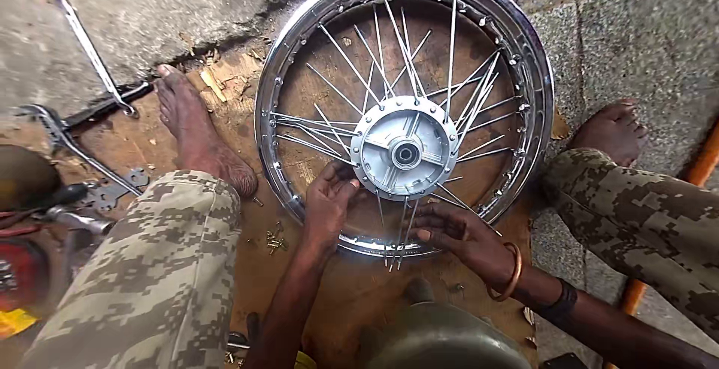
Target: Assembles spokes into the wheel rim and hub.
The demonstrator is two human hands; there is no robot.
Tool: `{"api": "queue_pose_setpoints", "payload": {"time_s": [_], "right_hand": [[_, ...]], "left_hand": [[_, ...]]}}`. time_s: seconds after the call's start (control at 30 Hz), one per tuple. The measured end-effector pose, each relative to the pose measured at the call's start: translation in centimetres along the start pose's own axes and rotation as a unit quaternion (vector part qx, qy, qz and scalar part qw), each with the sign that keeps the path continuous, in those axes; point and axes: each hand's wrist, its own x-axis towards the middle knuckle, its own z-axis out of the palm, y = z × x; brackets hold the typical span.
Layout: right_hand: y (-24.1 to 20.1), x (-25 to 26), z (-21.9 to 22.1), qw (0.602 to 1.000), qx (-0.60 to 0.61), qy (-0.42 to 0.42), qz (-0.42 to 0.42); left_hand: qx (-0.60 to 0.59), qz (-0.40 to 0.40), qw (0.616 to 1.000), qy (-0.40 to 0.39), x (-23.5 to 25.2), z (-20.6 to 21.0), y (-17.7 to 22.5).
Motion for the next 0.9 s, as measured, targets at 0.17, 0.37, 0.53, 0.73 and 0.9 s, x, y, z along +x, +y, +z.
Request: {"api": "queue_pose_setpoints", "payload": {"time_s": [0.17,0.37,0.53,0.73,0.9], "right_hand": [[0.5,0.3,-0.1,0.999,0.017,-0.040,0.000],[0.1,0.2,0.0,0.998,-0.004,-0.056,0.022],[0.3,0.3,-0.5,0.997,0.002,-0.070,0.027],[0.3,0.3,-0.6,0.996,0.029,-0.077,0.023],[0.2,0.2,-0.6,0.996,0.032,-0.078,0.026]], "left_hand": [[-0.012,-0.035,0.998,0.042,1.5,-0.1,0.9],[-0.045,-0.065,0.996,0.050,1.4,-0.7,0.8],[-0.024,-0.062,0.995,0.081,1.9,-0.2,1.1],[-0.054,-0.007,0.998,0.017,0.2,-0.1,-0.6],[0.116,0.028,0.993,0.016,-1.3,0.9,-3.0]]}}
